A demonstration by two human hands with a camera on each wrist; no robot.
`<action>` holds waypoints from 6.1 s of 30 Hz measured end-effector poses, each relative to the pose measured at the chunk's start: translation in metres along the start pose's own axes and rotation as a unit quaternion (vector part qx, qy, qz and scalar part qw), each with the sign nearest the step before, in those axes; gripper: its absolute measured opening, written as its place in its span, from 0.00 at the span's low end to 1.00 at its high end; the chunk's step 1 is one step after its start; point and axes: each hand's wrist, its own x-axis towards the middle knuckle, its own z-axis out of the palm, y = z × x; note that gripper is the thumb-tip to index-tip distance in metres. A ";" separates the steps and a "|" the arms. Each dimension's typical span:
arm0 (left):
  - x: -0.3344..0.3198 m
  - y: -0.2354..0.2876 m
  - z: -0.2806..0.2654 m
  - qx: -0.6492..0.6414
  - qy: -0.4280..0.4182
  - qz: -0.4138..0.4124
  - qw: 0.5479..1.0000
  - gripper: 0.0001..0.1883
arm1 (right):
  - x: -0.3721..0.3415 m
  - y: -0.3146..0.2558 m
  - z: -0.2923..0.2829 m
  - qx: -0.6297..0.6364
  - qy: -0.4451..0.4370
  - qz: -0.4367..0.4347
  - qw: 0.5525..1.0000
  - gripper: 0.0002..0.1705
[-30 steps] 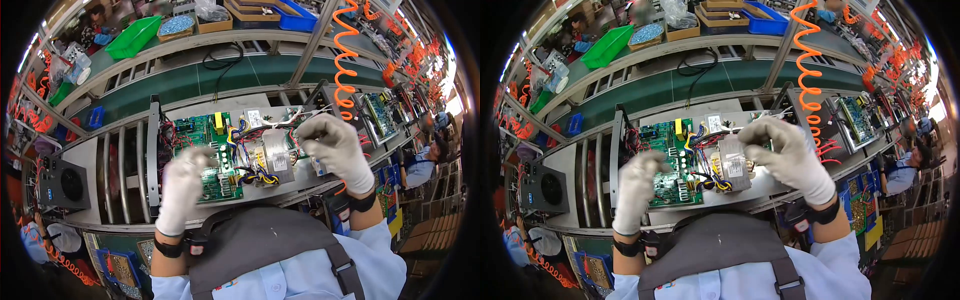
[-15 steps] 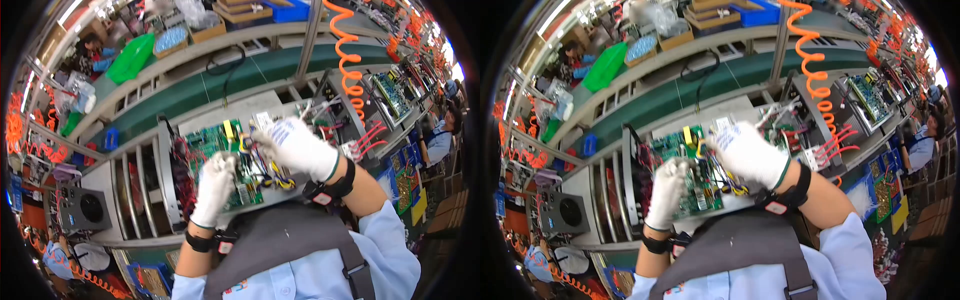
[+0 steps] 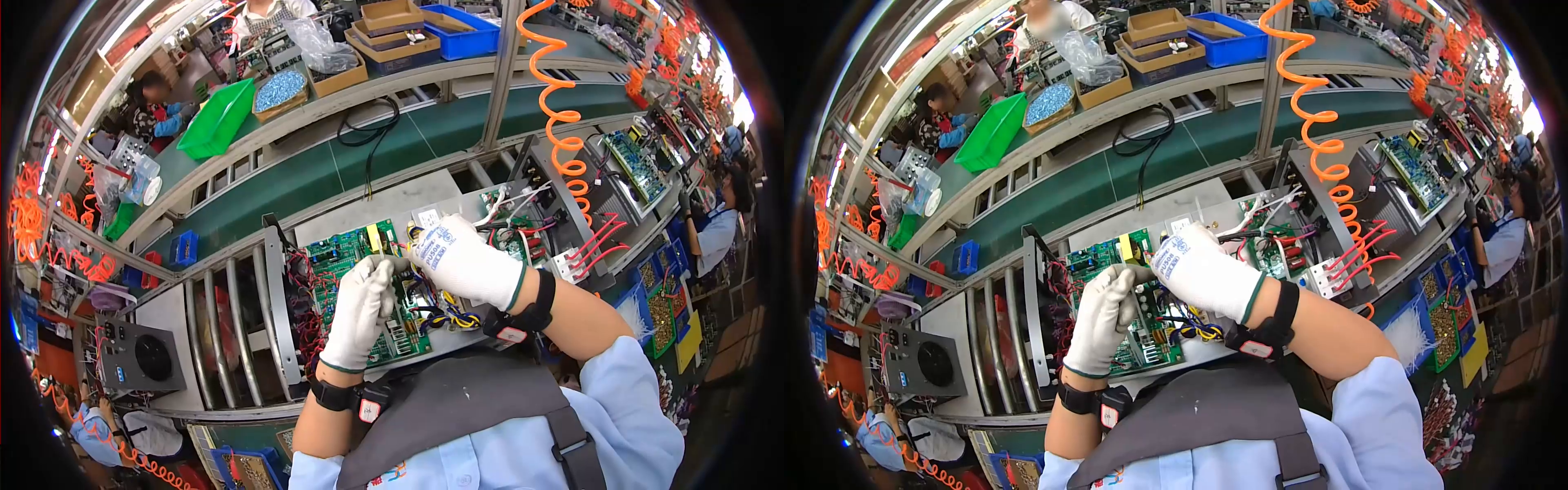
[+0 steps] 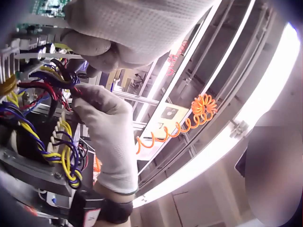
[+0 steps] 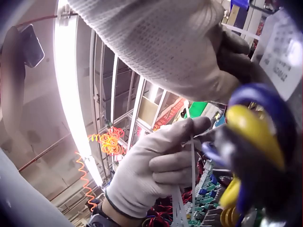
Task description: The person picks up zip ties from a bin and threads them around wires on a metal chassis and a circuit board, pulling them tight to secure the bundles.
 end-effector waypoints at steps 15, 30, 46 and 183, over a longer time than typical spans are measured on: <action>0.008 -0.005 0.008 0.116 0.057 0.026 0.991 0.14 | -0.014 0.004 -0.002 0.198 0.088 0.095 0.972 0.09; 0.037 -0.014 -0.011 0.384 -0.013 0.001 0.923 0.14 | -0.028 -0.007 -0.010 0.096 0.061 0.099 0.989 0.08; 0.059 0.001 -0.005 0.345 -0.137 -0.047 0.928 0.04 | -0.029 -0.004 -0.002 0.054 0.072 0.138 0.986 0.11; -0.089 0.094 -0.042 0.495 0.270 0.151 0.812 0.13 | -0.264 0.048 0.055 0.478 0.119 0.440 0.751 0.34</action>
